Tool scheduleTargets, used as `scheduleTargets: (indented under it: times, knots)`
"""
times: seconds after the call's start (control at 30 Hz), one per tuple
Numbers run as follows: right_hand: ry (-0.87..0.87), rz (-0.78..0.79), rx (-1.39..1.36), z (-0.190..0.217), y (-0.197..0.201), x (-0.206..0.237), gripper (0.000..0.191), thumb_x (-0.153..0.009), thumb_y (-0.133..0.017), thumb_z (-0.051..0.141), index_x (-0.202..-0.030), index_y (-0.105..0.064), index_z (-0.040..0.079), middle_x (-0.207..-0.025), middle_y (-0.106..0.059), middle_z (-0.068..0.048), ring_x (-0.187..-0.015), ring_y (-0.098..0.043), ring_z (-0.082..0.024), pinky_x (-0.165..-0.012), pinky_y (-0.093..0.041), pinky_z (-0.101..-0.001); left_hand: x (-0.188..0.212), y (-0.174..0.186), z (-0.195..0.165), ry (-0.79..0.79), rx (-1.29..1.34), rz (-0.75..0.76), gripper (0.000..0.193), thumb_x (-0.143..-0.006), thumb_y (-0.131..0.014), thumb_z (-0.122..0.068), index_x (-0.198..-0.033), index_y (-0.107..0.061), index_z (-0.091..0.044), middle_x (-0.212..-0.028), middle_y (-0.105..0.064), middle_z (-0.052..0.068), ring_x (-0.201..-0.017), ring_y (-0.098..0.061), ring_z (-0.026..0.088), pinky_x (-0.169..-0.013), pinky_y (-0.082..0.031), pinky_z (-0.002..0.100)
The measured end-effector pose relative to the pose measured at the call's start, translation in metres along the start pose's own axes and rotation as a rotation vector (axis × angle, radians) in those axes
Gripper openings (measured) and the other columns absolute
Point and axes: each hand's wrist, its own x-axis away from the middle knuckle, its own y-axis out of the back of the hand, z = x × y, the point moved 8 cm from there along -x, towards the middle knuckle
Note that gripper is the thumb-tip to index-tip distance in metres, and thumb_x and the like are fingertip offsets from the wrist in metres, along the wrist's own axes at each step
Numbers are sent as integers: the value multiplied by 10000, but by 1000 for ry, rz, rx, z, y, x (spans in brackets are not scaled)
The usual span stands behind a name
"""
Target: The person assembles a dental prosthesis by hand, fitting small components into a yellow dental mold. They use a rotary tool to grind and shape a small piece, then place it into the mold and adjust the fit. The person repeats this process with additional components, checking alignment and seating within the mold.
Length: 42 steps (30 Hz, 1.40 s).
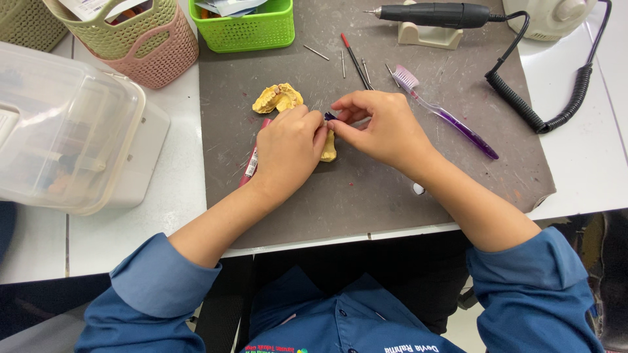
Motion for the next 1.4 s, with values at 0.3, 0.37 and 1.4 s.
scheduleTargets:
  times: [0.3,0.37,1.4]
  knots:
    - [-16,7,96,0,-4,2,165,-877,-768,113,-963,-764,-28,-837,-782,-101,-762,-772,-140,-731,-615,-272,-3,1,-1,7,41,-3,141,-901,-714,-174,-817,-660,-75,-836,-615,69,-824,-645,276,-660,-503,415]
    - [-27,6,89,-1,-5,2,169,-875,-770,120,-962,-763,-25,-825,-780,-99,-750,-771,-139,-723,-615,-267,-1,5,3,50,117,10,134,-903,-715,-175,-828,-665,-76,-833,-619,63,-822,-646,278,-664,-503,417]
    - [-399,197,83,-23,-6,13,183,-808,-767,155,-824,-741,-25,-674,-748,-69,-598,-703,-104,-578,-551,-237,-2,0,-2,18,51,3,189,-893,-724,-164,-779,-624,-51,-805,-628,96,-752,-664,302,-630,-500,429]
